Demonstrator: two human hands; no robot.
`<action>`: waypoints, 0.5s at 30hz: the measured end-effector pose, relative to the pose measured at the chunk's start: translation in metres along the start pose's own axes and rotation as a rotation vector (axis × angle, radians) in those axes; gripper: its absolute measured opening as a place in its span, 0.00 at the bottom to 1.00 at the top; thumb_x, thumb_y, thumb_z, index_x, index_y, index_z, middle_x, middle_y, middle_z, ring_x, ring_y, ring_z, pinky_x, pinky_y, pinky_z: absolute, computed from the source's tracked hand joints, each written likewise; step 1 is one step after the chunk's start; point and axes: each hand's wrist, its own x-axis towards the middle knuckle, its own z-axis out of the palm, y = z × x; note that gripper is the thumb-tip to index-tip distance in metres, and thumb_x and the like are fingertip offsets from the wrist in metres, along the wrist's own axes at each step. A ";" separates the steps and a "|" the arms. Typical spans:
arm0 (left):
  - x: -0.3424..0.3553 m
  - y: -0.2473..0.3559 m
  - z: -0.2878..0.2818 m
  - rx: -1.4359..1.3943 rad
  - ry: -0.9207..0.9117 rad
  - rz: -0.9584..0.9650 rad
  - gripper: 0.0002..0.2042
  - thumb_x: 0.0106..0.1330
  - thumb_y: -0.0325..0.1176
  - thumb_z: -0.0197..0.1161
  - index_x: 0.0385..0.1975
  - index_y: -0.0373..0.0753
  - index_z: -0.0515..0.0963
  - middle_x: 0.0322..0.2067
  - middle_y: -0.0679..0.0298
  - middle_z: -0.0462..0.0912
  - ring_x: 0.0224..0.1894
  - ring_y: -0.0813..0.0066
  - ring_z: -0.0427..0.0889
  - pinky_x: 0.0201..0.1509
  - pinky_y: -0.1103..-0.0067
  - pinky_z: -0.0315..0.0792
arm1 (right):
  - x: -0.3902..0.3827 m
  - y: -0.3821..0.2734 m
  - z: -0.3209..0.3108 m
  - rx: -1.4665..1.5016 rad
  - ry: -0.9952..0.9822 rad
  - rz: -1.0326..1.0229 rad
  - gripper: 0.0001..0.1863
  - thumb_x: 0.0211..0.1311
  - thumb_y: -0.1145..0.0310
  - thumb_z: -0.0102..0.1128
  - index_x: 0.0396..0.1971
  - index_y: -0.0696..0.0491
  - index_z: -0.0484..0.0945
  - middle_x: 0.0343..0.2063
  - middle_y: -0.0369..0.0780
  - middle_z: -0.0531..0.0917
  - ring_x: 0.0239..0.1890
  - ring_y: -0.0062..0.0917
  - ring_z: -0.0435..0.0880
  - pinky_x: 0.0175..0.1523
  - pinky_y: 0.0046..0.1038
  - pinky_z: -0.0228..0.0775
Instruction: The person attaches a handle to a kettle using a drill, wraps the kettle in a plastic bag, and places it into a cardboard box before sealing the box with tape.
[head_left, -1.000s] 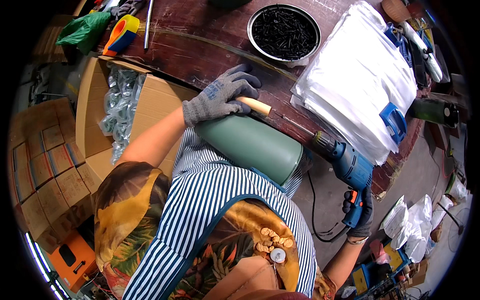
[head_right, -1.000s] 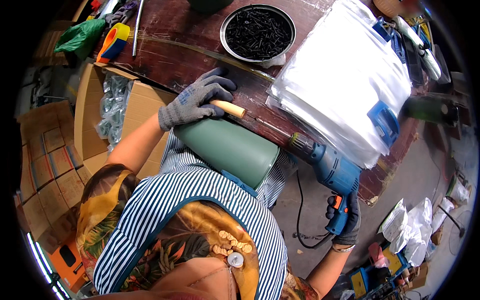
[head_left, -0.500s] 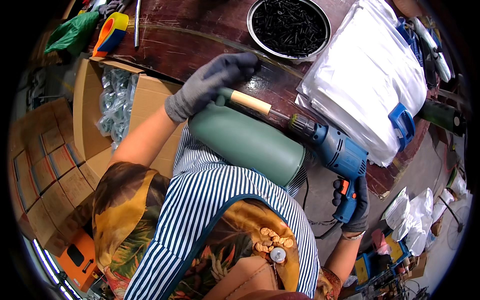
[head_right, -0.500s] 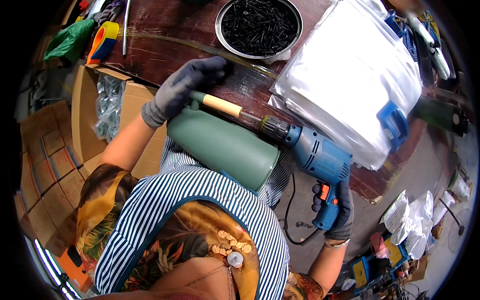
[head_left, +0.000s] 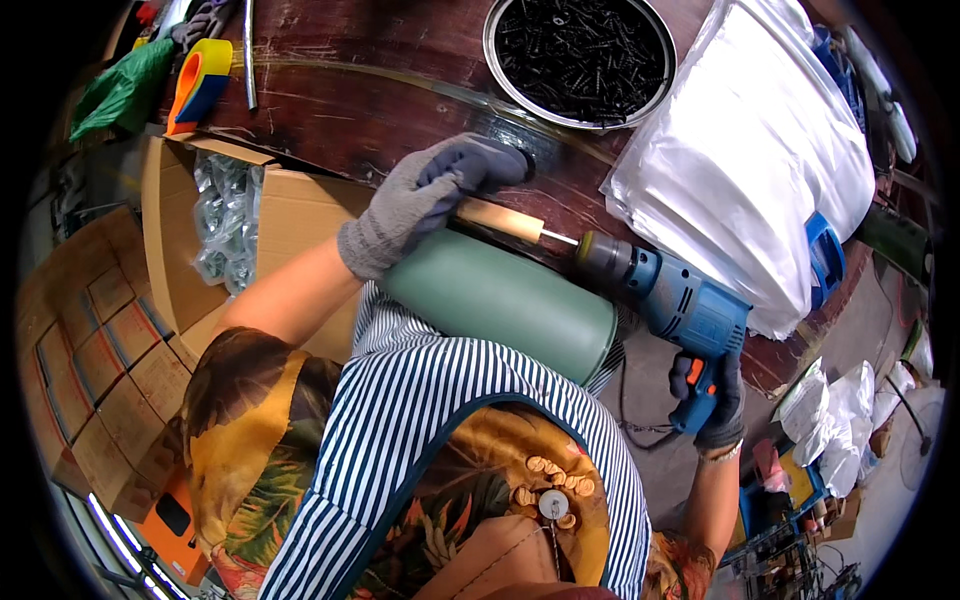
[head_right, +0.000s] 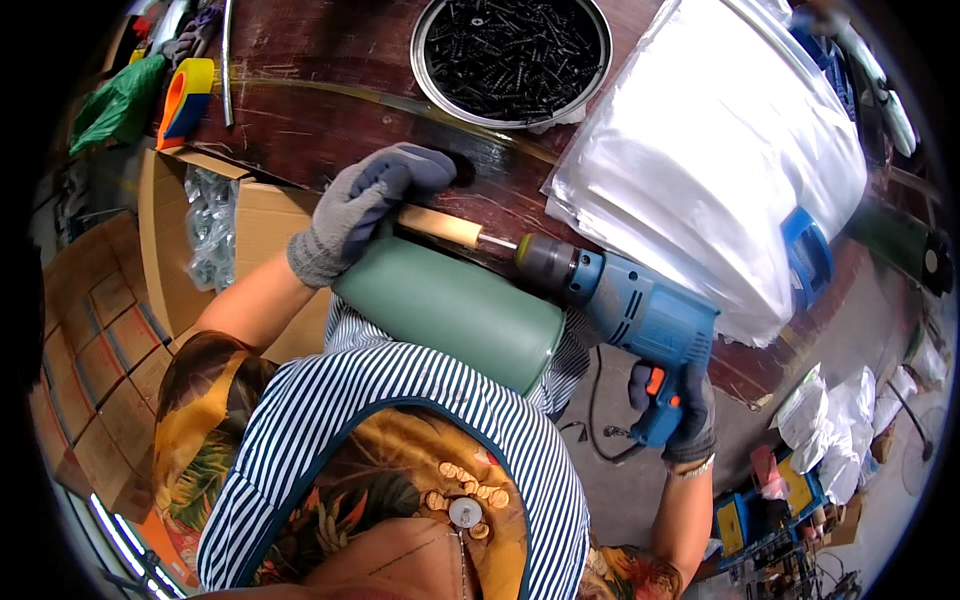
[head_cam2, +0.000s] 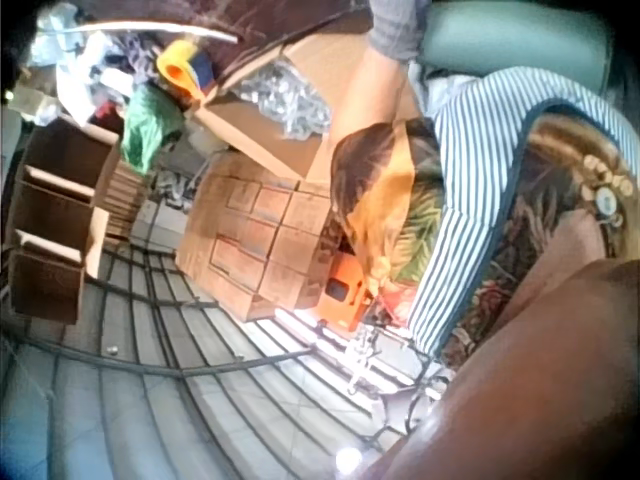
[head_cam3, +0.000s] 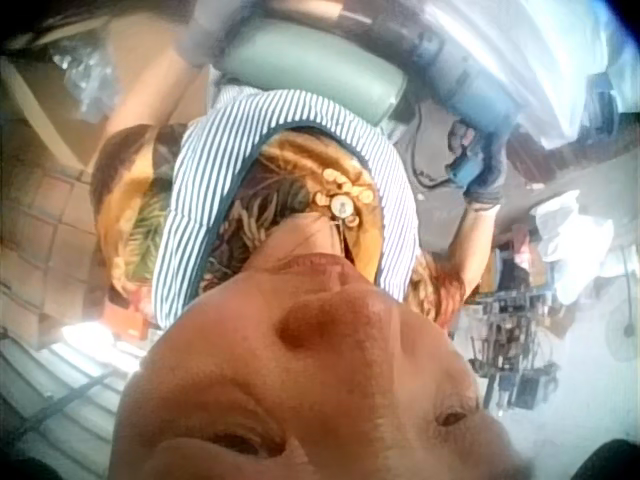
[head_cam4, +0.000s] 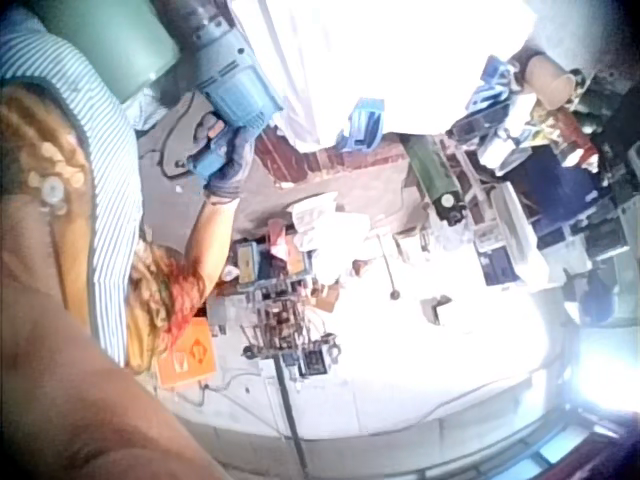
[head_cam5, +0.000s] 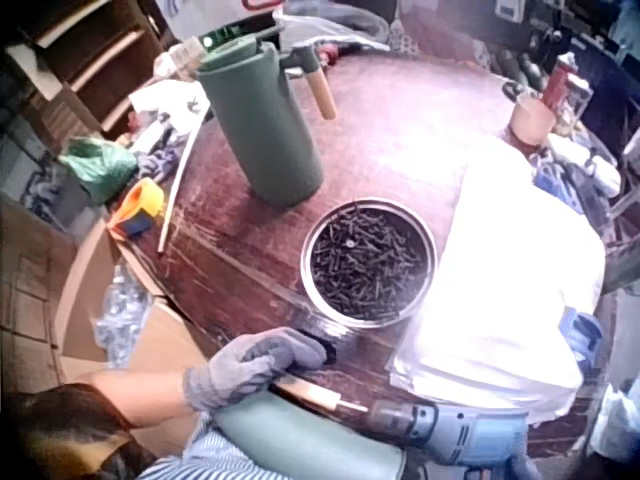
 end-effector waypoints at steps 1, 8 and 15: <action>0.001 -0.002 0.001 0.036 0.002 -0.011 0.16 0.72 0.36 0.57 0.50 0.30 0.78 0.50 0.62 0.80 0.51 0.76 0.77 0.59 0.77 0.69 | 0.005 0.003 -0.001 -0.058 -0.030 -0.025 0.39 0.63 0.44 0.62 0.58 0.64 0.68 0.35 0.47 0.82 0.31 0.29 0.81 0.37 0.28 0.75; -0.033 0.020 0.043 1.304 0.033 0.557 0.23 0.62 0.40 0.64 0.56 0.41 0.76 0.49 0.55 0.79 0.53 0.54 0.76 0.60 0.64 0.68 | 0.002 0.001 -0.062 -0.408 0.108 -0.317 0.36 0.56 0.55 0.73 0.57 0.62 0.71 0.41 0.42 0.84 0.38 0.27 0.85 0.45 0.32 0.80; -0.080 0.029 0.039 1.224 -0.062 0.058 0.15 0.67 0.46 0.61 0.40 0.39 0.75 0.29 0.53 0.81 0.36 0.51 0.82 0.39 0.61 0.73 | -0.039 -0.035 -0.139 -0.799 0.553 -0.708 0.28 0.67 0.59 0.66 0.61 0.58 0.73 0.45 0.42 0.83 0.45 0.29 0.84 0.53 0.30 0.77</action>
